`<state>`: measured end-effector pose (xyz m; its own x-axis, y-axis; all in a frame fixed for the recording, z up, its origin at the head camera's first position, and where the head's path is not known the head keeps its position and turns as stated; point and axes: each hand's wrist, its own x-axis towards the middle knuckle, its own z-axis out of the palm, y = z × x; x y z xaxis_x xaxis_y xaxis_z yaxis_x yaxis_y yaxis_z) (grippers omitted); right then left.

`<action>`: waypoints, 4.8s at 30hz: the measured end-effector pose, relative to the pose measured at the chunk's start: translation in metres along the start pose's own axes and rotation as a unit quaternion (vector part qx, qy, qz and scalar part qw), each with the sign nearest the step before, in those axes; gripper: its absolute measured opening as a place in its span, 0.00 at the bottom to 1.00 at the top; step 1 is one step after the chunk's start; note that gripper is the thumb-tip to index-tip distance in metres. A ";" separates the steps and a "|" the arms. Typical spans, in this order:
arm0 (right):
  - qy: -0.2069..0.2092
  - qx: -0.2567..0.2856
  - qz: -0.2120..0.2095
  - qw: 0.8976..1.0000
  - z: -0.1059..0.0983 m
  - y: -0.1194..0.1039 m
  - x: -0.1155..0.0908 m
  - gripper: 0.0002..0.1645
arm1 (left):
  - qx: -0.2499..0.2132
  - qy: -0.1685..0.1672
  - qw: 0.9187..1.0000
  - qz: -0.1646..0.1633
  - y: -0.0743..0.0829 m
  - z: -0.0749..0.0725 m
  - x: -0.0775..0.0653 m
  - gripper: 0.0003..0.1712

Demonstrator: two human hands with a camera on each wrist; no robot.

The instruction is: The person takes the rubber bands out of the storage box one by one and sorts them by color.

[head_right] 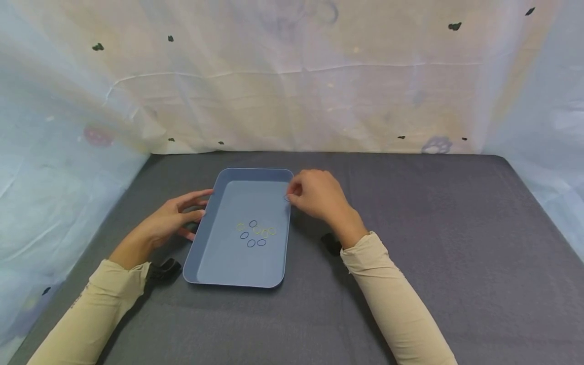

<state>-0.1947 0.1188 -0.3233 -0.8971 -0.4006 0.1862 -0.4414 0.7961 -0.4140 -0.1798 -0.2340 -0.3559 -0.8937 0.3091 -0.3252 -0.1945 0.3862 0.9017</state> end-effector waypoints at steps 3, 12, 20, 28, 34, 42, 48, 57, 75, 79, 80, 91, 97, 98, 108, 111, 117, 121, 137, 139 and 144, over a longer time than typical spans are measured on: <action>-0.001 -0.004 0.003 1.000 -0.002 0.003 -0.001 0.02 | 0.000 0.000 1.000 0.000 0.000 0.000 0.000 0.34; -0.016 -0.028 0.021 0.999 -0.006 0.008 -0.002 0.04 | -0.001 0.000 1.000 0.000 -0.002 -0.001 -0.001 0.34; -0.035 -0.035 0.038 0.998 -0.004 0.016 -0.003 0.04 | 0.003 -0.002 1.000 0.001 -0.002 -0.001 -0.002 0.34; -0.054 -0.042 0.034 0.997 0.000 0.025 -0.003 0.04 | 0.001 -0.004 1.000 0.006 -0.003 -0.001 -0.004 0.34; -0.072 -0.066 0.021 0.995 -0.001 0.032 -0.003 0.05 | -0.003 -0.006 1.000 0.009 -0.005 -0.002 -0.001 0.34; -0.100 -0.073 0.015 0.992 0.002 0.038 -0.004 0.06 | -0.002 -0.007 1.000 0.003 -0.005 -0.003 0.000 0.34; -0.108 -0.077 0.019 0.991 0.004 0.039 -0.003 0.05 | -0.003 -0.006 1.000 0.006 -0.005 -0.004 -0.001 0.34; -0.127 -0.078 0.024 0.989 0.008 0.039 -0.002 0.04 | 0.001 -0.002 1.000 0.007 -0.005 -0.004 -0.001 0.34; -0.137 -0.061 0.031 0.988 0.008 0.041 -0.002 0.03 | 0.001 -0.003 1.000 0.010 -0.005 -0.003 0.000 0.34; -0.140 -0.059 0.035 0.988 0.006 0.041 -0.002 0.03 | 0.001 -0.001 1.000 0.009 -0.004 -0.003 0.000 0.34; -0.141 -0.058 0.035 0.988 0.006 0.042 -0.002 0.03 | 0.001 -0.001 1.000 0.009 -0.004 -0.003 0.000 0.34; -0.102 -0.030 0.040 0.994 0.002 0.042 -0.001 0.05 | 0.001 -0.001 1.000 0.005 -0.004 -0.002 -0.001 0.34; -0.081 -0.009 0.027 0.996 -0.001 0.041 -0.001 0.08 | 0.000 -0.001 1.000 0.003 -0.005 -0.002 -0.001 0.34; -0.078 -0.006 0.024 0.997 -0.001 0.040 0.000 0.09 | 0.000 -0.001 1.000 0.002 -0.005 -0.003 -0.001 0.34; -0.056 0.015 -0.005 0.998 -0.001 0.032 0.001 0.09 | -0.006 -0.001 1.000 -0.004 -0.006 -0.002 -0.003 0.34; -0.051 0.013 -0.008 0.999 0.000 0.030 0.001 0.09 | -0.005 -0.003 1.000 -0.004 -0.007 -0.002 -0.001 0.34; -0.036 0.020 -0.026 0.999 -0.001 0.022 0.000 0.09 | -0.010 -0.006 1.000 0.000 -0.005 -0.002 0.003 0.34; -0.038 0.032 -0.053 0.997 0.001 0.014 -0.001 0.08 | -0.015 -0.006 1.000 -0.006 -0.003 -0.002 0.003 0.34; -0.059 0.068 -0.118 0.989 0.020 -0.014 0.000 0.05 | -0.017 -0.002 1.000 0.008 -0.004 -0.003 0.001 0.34; -0.063 0.070 -0.124 0.988 0.023 -0.016 0.000 0.05 | -0.014 0.000 1.000 0.009 -0.004 -0.003 0.001 0.34; -0.076 0.067 -0.145 0.984 0.030 -0.021 0.000 0.05 | -0.013 0.001 1.000 0.007 -0.004 -0.003 0.000 0.34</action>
<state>-0.1845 0.0888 -0.3409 -0.7167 -0.6731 0.1826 -0.6625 0.5753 -0.4796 -0.1804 -0.2380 -0.3592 -0.8972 0.3123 -0.3124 -0.1929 0.3592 0.9131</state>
